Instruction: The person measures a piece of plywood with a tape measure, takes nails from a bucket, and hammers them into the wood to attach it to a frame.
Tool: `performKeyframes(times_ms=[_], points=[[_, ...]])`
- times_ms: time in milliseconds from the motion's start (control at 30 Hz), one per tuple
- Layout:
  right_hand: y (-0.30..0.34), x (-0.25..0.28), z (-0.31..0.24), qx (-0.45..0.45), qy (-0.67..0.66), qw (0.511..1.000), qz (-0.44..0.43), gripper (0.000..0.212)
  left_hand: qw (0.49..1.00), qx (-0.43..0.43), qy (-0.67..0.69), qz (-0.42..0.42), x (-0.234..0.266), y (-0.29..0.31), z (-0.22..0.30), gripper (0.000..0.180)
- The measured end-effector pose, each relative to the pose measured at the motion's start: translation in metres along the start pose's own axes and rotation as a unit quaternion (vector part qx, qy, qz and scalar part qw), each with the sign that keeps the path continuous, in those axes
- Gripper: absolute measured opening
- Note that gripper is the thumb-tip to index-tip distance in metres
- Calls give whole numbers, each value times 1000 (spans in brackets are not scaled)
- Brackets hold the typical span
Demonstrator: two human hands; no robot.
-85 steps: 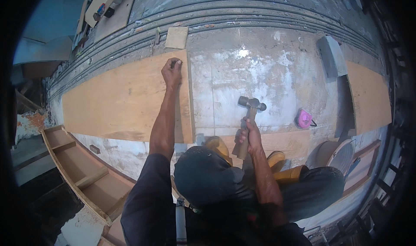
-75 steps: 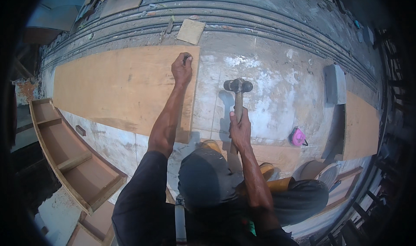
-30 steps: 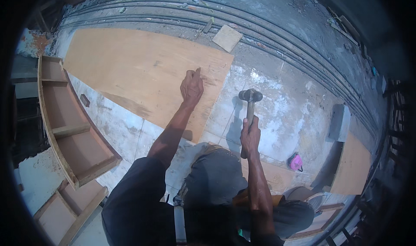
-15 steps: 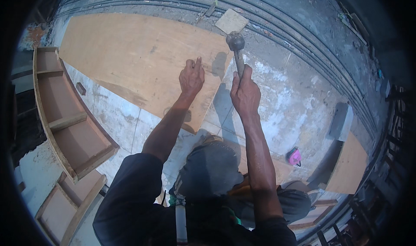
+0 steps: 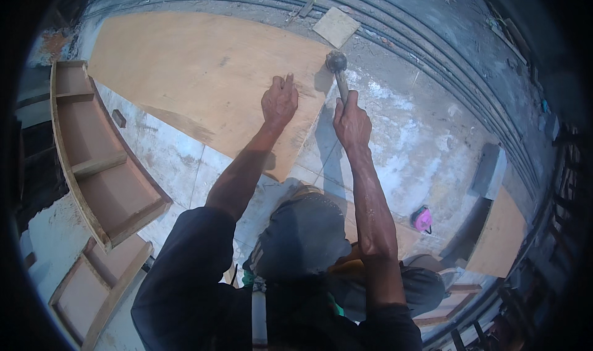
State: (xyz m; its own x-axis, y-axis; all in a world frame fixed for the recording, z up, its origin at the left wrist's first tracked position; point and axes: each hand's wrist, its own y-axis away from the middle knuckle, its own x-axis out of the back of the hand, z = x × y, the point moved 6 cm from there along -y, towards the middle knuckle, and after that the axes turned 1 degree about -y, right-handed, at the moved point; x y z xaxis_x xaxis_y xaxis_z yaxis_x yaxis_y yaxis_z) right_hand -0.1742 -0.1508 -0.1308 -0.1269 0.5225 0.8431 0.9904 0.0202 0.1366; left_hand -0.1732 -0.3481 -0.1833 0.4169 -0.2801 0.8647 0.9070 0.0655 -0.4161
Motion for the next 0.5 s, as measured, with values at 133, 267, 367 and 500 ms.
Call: performKeyframes(times_ms=[133, 267, 367, 500], points=[[8, 34, -27, 29, -117, 991, 65, 22, 1000, 1, 19, -5, 0, 5, -8, 38], [34, 42, -45, 109, -197, 956, 191, 24, 1000, 17, -1, -4, 6, 9, -14, 37], [19, -6, -2, 61, -77, 987, 129, 22, 1000, -1, 6, 8, 3, -3, -4, 36], [-13, 5, -4, 20, -58, 995, 77, 24, 1000, 2, 18, -2, -1, 5, -3, 35]])
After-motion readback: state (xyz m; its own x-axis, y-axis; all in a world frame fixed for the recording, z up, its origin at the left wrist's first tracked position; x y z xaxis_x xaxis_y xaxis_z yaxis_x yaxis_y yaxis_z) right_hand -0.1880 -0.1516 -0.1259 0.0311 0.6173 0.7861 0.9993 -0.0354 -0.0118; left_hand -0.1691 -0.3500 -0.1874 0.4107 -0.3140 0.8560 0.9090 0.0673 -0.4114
